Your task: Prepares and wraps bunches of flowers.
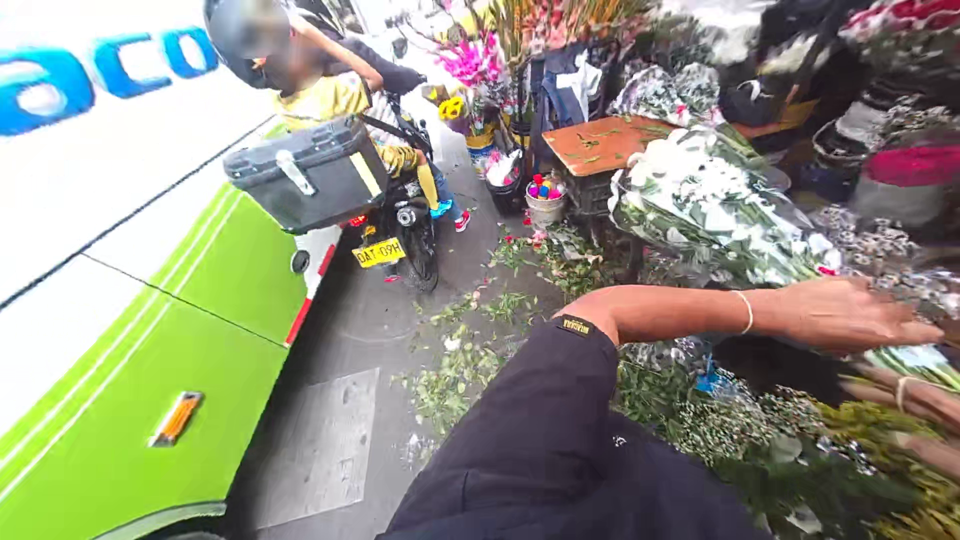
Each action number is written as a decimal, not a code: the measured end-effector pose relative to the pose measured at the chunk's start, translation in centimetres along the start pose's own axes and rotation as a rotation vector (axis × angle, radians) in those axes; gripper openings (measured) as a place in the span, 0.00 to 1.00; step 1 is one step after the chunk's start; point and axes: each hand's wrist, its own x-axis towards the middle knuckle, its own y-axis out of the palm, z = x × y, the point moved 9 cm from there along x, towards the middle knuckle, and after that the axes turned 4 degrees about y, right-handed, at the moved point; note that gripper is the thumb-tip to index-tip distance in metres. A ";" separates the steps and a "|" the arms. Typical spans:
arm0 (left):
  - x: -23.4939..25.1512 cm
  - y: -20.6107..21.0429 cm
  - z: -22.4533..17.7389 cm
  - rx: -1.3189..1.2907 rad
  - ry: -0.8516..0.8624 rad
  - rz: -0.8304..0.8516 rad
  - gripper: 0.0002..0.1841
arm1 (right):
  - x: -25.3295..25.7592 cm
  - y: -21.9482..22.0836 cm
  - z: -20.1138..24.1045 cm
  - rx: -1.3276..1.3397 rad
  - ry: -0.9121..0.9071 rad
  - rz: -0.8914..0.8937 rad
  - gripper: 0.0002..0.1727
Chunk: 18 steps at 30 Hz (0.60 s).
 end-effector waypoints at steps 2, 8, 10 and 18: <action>0.3 -1.0 -0.6 -0.078 -0.094 0.052 0.24 | 0.6 3.0 1.3 -0.043 0.081 -0.099 0.27; -4.8 -9.9 -0.3 -0.545 -0.288 0.135 0.27 | 1.1 2.5 -3.3 0.055 -0.079 -0.478 0.38; -6.3 -11.6 -1.2 -0.734 -0.169 0.076 0.18 | -0.3 -0.8 -1.8 0.324 -0.280 -0.432 0.44; -10.1 -8.5 -5.1 -1.493 -0.076 0.277 0.32 | -0.2 0.1 9.4 0.508 -0.782 -0.408 0.27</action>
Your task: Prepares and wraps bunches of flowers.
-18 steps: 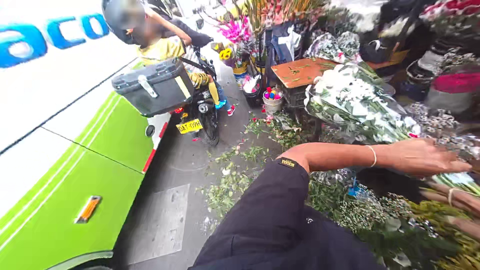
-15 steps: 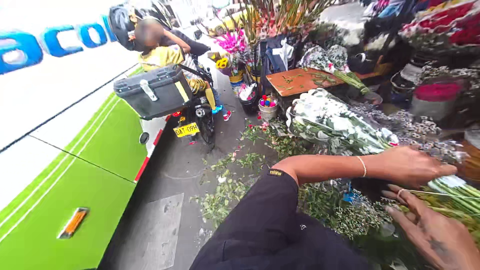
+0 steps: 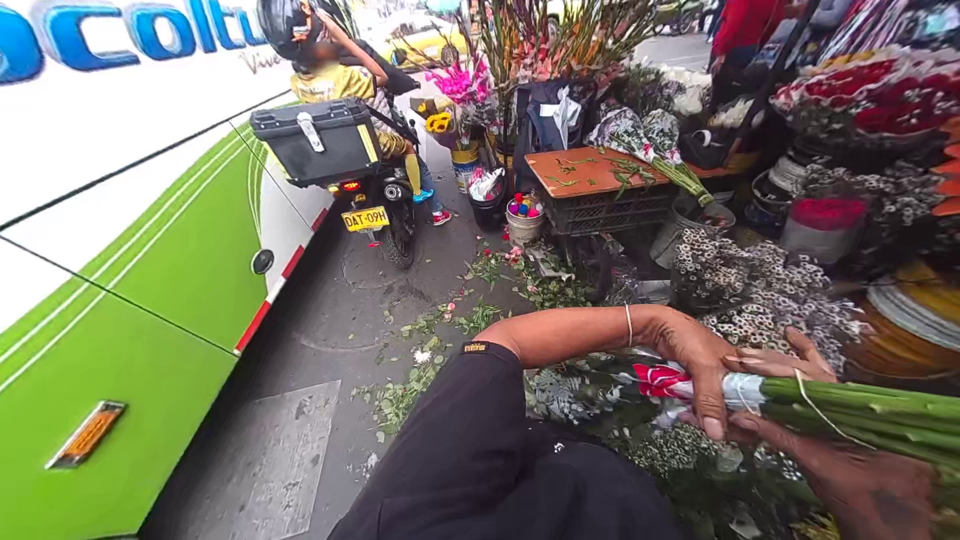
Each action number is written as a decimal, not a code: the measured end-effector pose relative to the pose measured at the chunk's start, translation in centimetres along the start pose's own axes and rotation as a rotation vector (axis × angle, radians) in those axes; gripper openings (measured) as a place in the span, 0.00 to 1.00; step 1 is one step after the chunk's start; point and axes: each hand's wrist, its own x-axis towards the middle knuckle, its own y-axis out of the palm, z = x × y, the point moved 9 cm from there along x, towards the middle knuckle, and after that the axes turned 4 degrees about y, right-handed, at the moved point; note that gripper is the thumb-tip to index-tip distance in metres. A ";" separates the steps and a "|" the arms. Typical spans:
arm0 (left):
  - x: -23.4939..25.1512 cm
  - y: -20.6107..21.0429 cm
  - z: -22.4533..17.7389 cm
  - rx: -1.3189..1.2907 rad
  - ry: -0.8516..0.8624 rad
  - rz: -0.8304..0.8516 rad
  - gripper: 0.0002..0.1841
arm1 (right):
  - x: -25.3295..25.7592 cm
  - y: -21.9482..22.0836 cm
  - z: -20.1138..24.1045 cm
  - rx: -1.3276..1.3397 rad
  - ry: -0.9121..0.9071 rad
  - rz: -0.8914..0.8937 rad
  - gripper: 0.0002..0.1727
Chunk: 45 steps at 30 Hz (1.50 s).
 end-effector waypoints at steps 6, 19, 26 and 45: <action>-3.0 -3.5 0.1 0.262 -0.091 -0.390 0.42 | 1.2 -2.6 -2.4 -0.073 0.216 -0.455 0.28; -3.9 -11.1 4.1 0.584 -0.410 -0.781 0.26 | 2.5 4.9 -4.2 -0.800 0.356 0.122 0.23; -3.1 -4.2 -0.7 0.126 -0.107 0.004 0.11 | 2.8 -3.9 -3.3 -0.571 0.343 0.282 0.19; 4.3 -2.3 12.2 -0.118 -0.408 0.222 0.12 | -10.4 -1.0 -3.6 -0.773 0.400 -0.471 0.09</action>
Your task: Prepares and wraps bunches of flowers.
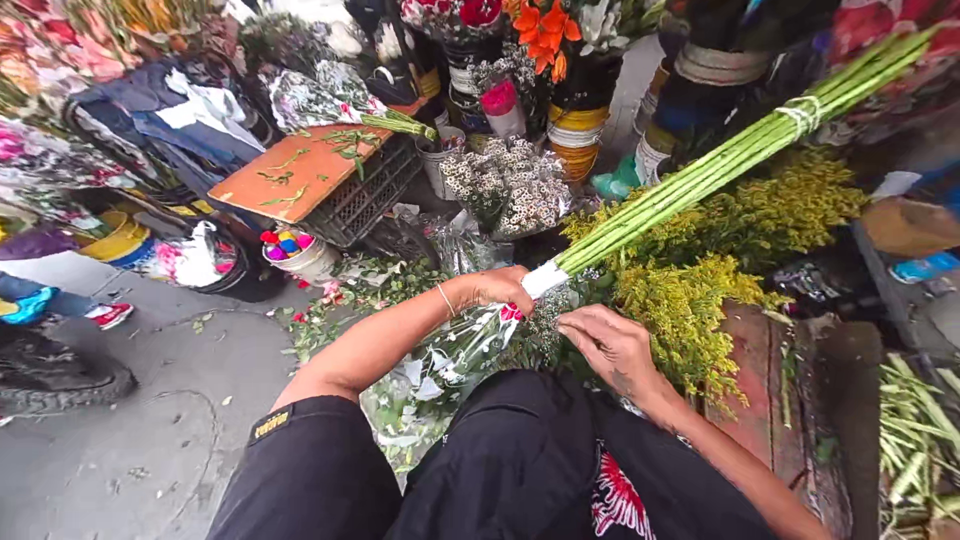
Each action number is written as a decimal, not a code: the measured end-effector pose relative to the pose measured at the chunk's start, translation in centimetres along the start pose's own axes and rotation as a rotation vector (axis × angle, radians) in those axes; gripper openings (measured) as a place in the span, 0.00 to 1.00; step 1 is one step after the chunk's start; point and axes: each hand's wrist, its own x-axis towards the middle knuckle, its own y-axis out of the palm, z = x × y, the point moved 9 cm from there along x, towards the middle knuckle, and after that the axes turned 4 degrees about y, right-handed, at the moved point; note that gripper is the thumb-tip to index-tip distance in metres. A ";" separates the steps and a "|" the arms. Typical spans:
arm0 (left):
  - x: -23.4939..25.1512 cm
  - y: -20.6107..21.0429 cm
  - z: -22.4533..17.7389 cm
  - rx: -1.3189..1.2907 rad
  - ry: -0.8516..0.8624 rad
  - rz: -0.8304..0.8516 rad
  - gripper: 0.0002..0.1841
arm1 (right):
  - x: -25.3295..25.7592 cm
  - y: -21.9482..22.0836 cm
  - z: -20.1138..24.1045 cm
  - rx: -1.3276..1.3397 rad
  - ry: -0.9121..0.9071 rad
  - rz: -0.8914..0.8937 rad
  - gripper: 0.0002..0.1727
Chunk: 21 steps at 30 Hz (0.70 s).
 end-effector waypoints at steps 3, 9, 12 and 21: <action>2.5 -0.1 0.4 0.170 -0.079 -0.091 0.12 | 3.0 -1.6 0.7 -0.395 -0.038 -0.220 0.12; 6.7 -0.5 2.0 0.449 -0.149 -0.086 0.19 | 3.9 2.2 -5.6 -0.729 0.073 -0.216 0.10; 8.0 -0.9 3.3 0.495 -0.155 -0.048 0.19 | 3.1 3.1 -7.5 -0.781 -0.024 -0.292 0.09; 11.0 -1.5 4.8 0.372 -0.073 0.081 0.18 | -0.2 6.4 -8.3 -0.346 0.449 -0.080 0.17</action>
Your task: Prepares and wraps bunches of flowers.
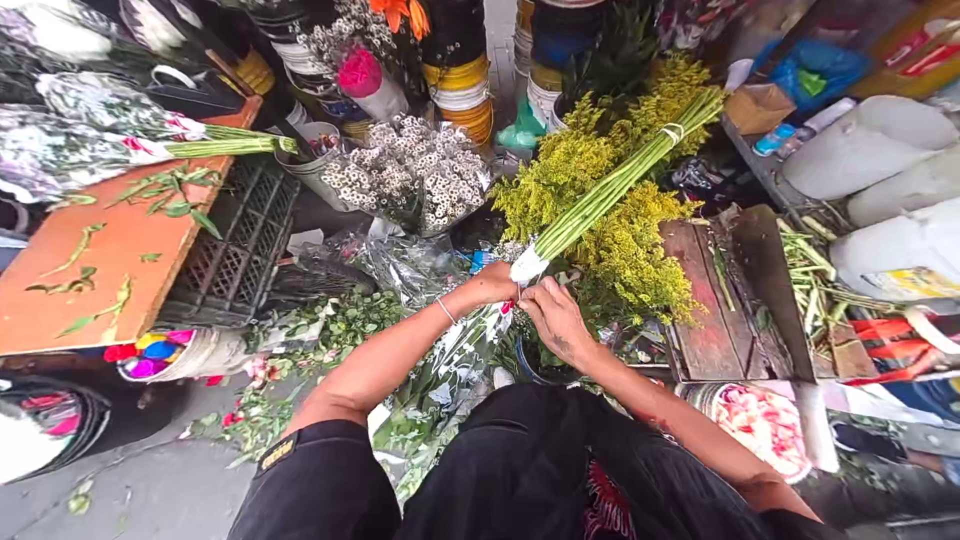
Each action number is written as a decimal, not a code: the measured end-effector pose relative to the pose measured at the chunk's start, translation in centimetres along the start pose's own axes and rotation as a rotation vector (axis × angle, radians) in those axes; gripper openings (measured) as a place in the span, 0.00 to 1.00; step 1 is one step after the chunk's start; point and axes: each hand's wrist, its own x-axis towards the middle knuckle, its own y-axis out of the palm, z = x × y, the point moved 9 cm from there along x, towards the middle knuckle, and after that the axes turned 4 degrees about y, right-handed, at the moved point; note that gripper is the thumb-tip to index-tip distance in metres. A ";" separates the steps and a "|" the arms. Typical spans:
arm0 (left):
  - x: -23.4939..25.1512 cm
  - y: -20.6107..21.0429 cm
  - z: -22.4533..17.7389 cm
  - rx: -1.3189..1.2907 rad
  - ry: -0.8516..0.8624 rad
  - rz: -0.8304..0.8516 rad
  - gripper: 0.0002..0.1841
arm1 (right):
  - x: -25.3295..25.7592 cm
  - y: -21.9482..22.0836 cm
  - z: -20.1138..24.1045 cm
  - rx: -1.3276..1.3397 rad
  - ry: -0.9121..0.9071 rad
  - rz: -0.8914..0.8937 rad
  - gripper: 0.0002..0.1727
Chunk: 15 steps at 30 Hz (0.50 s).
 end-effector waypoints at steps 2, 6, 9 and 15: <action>-1.1 0.0 -0.1 -0.126 0.003 0.080 0.21 | -2.4 0.1 -1.6 -0.042 0.021 0.096 0.22; -4.6 2.5 -2.9 -0.259 0.121 0.355 0.14 | -2.5 -2.5 -6.0 -0.115 -0.107 0.110 0.22; -6.4 7.2 -5.6 -0.273 0.233 0.533 0.15 | -1.6 -1.9 -5.4 0.442 -0.077 0.262 0.17; -8.5 9.2 -6.4 -0.024 0.201 0.454 0.10 | -10.4 -0.2 -11.4 1.082 0.668 0.122 0.19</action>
